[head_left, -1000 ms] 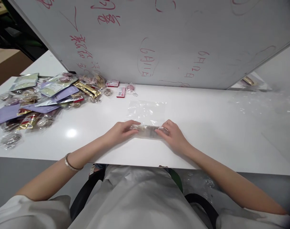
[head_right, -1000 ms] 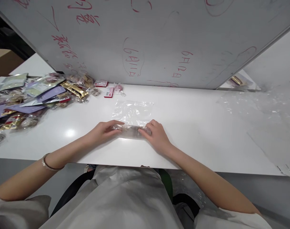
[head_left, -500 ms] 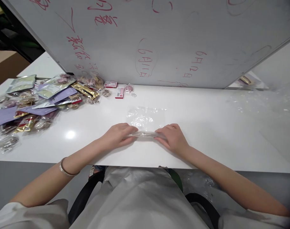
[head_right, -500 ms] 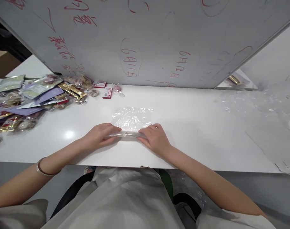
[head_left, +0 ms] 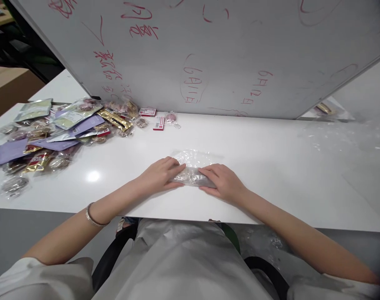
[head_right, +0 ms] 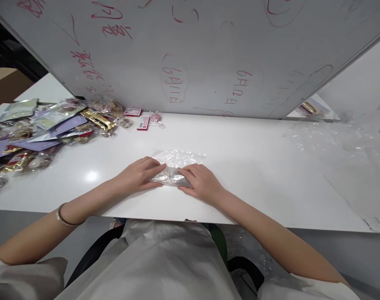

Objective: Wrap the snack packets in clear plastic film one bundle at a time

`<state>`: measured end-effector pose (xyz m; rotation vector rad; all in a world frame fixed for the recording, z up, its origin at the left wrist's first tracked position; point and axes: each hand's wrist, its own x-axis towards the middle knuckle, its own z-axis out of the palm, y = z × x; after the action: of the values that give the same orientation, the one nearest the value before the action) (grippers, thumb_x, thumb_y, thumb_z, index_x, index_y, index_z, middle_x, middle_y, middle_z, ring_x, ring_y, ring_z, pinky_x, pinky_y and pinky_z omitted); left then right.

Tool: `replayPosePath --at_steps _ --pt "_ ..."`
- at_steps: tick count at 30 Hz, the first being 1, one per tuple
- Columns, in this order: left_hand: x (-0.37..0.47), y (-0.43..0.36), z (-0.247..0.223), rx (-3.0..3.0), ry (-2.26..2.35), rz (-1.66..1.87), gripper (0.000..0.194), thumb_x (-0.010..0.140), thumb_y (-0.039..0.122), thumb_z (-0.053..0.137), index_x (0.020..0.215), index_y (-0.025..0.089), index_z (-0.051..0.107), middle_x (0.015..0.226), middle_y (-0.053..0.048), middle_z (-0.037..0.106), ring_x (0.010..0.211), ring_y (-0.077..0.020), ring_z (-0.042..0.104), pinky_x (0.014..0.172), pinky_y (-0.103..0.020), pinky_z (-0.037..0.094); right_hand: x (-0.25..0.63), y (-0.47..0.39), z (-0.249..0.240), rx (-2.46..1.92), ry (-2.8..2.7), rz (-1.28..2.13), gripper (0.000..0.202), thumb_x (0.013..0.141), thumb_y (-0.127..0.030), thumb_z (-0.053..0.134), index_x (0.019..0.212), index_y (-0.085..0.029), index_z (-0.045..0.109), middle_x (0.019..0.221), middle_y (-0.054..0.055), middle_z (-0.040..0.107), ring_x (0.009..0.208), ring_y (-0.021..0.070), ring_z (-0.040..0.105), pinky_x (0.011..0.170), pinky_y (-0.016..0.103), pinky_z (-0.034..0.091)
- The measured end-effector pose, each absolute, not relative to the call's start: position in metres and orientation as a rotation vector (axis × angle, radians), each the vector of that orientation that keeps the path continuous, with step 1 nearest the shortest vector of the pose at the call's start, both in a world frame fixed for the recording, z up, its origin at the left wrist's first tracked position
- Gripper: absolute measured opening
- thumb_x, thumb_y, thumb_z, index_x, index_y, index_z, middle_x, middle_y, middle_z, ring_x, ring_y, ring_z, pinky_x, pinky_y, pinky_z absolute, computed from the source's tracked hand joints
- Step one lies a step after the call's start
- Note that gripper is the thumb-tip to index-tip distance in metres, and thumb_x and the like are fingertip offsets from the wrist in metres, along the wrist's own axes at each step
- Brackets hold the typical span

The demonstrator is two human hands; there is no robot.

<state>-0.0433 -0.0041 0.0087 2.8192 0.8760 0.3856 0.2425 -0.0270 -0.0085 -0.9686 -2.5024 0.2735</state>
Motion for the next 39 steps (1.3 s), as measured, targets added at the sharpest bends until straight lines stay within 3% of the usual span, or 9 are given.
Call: replayPosePath --at_steps 7,12,16,20,23,25,31,34,39 --pt "-0.026 0.006 0.014 2.719 1.159 0.441 0.039 0.103 0.047 0.038 0.115 0.022 0.066 0.092 -0.007 0.068 0.078 -0.0192 0.063 0.067 -0.031 0.050 0.235 -0.023 0.006 -1.547 -2.183 0.637 0.035 0.100 -0.052 0.043 0.109 -0.022 0.059 0.091 0.008 0.069 0.080 0.0243 0.065 0.069 0.038 0.052" --pt "-0.009 0.012 0.001 2.982 1.326 0.525 0.033 0.101 0.034 0.048 0.128 0.022 0.063 0.131 -0.017 0.060 0.116 -0.0305 0.056 0.095 -0.047 0.048 0.234 -0.015 0.008 -1.571 -2.284 0.292 0.040 0.098 -0.039 0.048 0.132 -0.020 0.056 0.131 0.017 0.056 0.124 0.0346 0.051 0.100 0.053 0.042" --pt "-0.004 0.009 -0.002 3.080 1.313 0.457 0.034 0.101 0.035 0.046 0.129 0.023 0.062 0.140 -0.014 0.056 0.121 -0.0305 0.055 0.099 -0.046 0.047 0.243 -0.014 0.019 -1.780 -2.154 0.636 0.061 0.090 -0.052 0.058 0.140 -0.019 0.048 0.128 0.015 0.058 0.114 0.0315 0.057 0.091 0.046 0.048" --pt "0.008 0.006 0.000 3.096 1.332 0.425 0.033 0.102 0.032 0.045 0.127 0.021 0.063 0.146 -0.013 0.053 0.125 -0.0328 0.054 0.099 -0.047 0.047 0.245 -0.021 0.037 -1.978 -2.032 1.059 0.064 0.071 -0.065 0.072 0.115 -0.019 0.062 0.107 0.010 0.067 0.087 0.0256 0.063 0.071 0.037 0.048" --pt "0.021 0.007 0.000 3.085 1.298 0.456 0.034 0.102 0.029 0.045 0.128 0.019 0.064 0.147 -0.013 0.053 0.129 -0.0342 0.052 0.103 -0.049 0.045 0.242 -0.030 0.044 -1.911 -2.188 1.016 0.047 0.069 -0.064 0.075 0.083 -0.020 0.063 0.093 0.007 0.067 0.091 0.0267 0.060 0.076 0.036 0.044" --pt "0.030 0.009 -0.002 3.107 1.245 0.468 0.035 0.101 0.027 0.045 0.129 0.017 0.064 0.146 -0.013 0.054 0.129 -0.0357 0.053 0.103 -0.050 0.045 0.242 -0.038 0.045 -1.891 -2.211 0.920 0.044 0.071 -0.060 0.077 0.078 -0.020 0.059 0.094 0.008 0.065 0.097 0.0277 0.058 0.079 0.035 0.042" --pt "0.063 0.018 -0.007 3.134 1.140 0.505 0.038 0.102 0.023 0.042 0.134 0.016 0.061 0.143 -0.016 0.056 0.127 -0.0361 0.055 0.098 -0.050 0.048 0.262 -0.059 0.045 -1.961 -1.881 1.084 0.045 0.078 -0.045 0.075 0.108 -0.018 0.053 0.091 0.005 0.066 0.082 0.0220 0.060 0.068 0.031 0.040" --pt "0.077 0.021 -0.007 3.113 1.090 0.576 0.038 0.102 0.029 0.044 0.134 0.016 0.061 0.142 -0.017 0.056 0.126 -0.0362 0.055 0.097 -0.050 0.049 0.289 -0.060 0.037 -1.883 -1.762 1.110 0.056 0.082 -0.040 0.071 0.128 -0.018 0.047 0.101 0.006 0.066 0.089 0.0222 0.062 0.076 0.031 0.044" --pt "0.058 0.022 -0.002 2.986 1.065 0.710 0.041 0.102 0.031 0.040 0.138 0.016 0.055 0.140 -0.018 0.056 0.127 -0.0346 0.052 0.100 -0.053 0.049 0.383 -0.037 0.012 -2.042 -1.386 0.486 0.040 0.096 -0.035 0.047 0.133 -0.023 0.055 0.115 0.009 0.061 0.097 0.0217 0.061 0.091 0.035 0.046"
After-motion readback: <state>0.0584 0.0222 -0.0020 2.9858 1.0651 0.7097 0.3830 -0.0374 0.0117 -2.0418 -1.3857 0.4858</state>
